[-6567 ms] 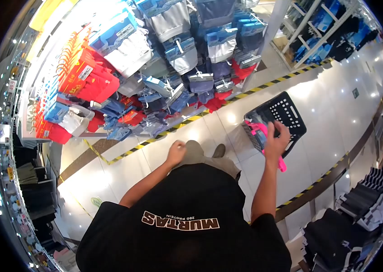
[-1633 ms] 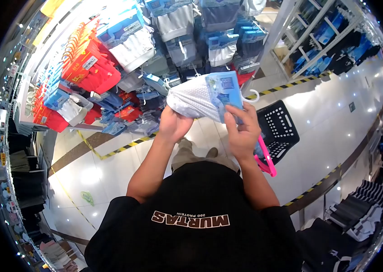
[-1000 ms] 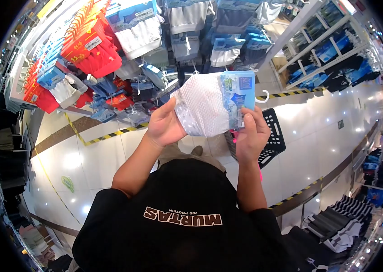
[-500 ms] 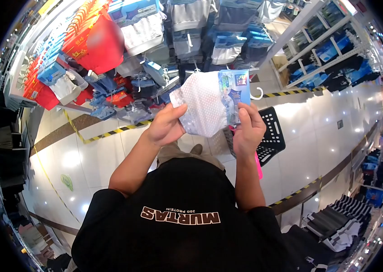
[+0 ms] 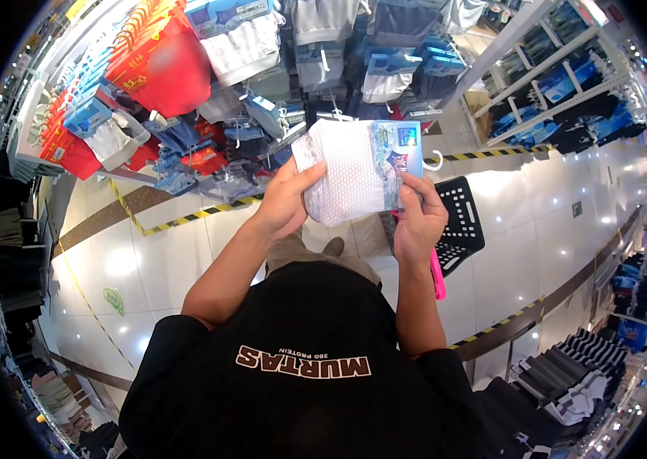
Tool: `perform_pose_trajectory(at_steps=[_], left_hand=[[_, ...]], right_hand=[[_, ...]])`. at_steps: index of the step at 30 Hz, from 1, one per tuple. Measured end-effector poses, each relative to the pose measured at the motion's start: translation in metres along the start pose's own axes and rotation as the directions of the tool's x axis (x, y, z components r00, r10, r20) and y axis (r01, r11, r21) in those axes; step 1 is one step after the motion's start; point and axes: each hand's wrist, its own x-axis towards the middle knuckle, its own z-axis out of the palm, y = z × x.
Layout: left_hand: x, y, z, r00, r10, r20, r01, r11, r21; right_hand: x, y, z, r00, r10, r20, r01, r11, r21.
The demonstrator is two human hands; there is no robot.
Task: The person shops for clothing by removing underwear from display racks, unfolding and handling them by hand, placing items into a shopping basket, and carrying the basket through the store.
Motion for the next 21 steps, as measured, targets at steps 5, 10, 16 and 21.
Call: perform_pose_trajectory(at_steps=[5,10,16,21], left_hand=[[-0.008,-0.002,0.005,0.999,0.008,0.052,-0.027,0.925,0.379],[-0.04,-0.024,0.043,0.775,0.093,0.625,-0.632,0.1,0.768],[-0.05,-0.067,0.059,0.649,-0.015,0.761,-0.756,0.095,0.647],[-0.057,-0.071,0.066,0.623,-0.165,0.765,-0.771,0.035,0.635]], right_hand=[[0.0,0.009,-0.007,0.996,0.075,-0.055,-0.071,0.994,0.082],[0.01,0.027,-0.047,0.973,0.212,0.094,-0.228,0.945,0.233],[-0.002,0.018,-0.056,0.955,0.262,0.141,-0.297,0.87,0.394],[-0.008,0.016,-0.058,0.963,0.243,0.116,-0.27,0.871,0.41]])
